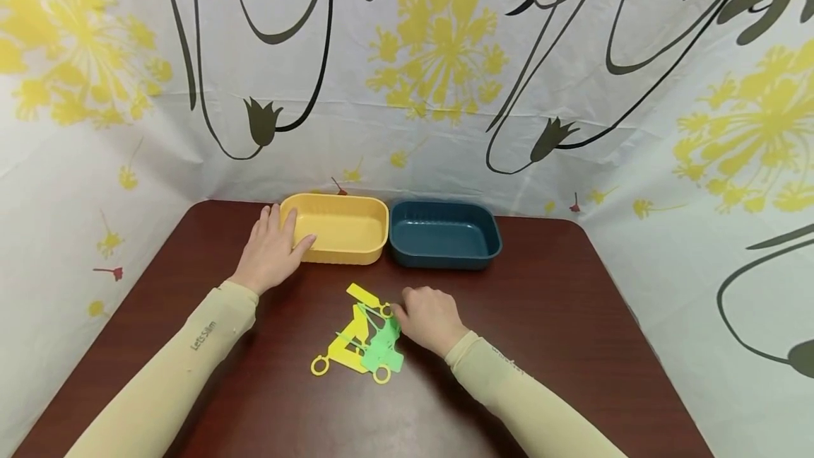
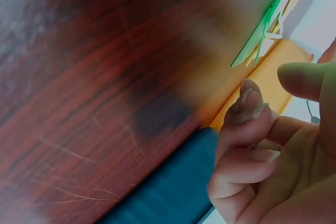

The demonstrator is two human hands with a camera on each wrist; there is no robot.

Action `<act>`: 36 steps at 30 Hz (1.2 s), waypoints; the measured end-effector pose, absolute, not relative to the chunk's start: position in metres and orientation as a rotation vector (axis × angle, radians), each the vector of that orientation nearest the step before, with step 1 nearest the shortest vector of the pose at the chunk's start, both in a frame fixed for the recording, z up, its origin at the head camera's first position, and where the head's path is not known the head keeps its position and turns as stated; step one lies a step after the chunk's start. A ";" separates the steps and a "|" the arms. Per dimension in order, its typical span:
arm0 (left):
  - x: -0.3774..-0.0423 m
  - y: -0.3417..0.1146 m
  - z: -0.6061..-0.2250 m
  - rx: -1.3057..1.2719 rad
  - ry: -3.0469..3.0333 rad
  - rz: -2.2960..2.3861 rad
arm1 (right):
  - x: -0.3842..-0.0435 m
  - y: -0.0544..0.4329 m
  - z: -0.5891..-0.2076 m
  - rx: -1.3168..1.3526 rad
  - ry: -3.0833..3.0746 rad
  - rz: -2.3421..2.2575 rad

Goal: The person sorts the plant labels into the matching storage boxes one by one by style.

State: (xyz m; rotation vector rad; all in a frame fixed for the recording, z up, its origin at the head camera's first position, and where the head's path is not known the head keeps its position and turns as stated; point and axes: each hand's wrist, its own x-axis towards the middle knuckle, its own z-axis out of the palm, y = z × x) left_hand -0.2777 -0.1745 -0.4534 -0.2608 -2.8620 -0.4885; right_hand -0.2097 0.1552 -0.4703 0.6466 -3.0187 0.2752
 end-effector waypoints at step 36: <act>-0.292 -0.185 -0.474 -0.174 -2.923 -0.554 | -0.196 0.147 -0.480 0.531 -3.090 0.360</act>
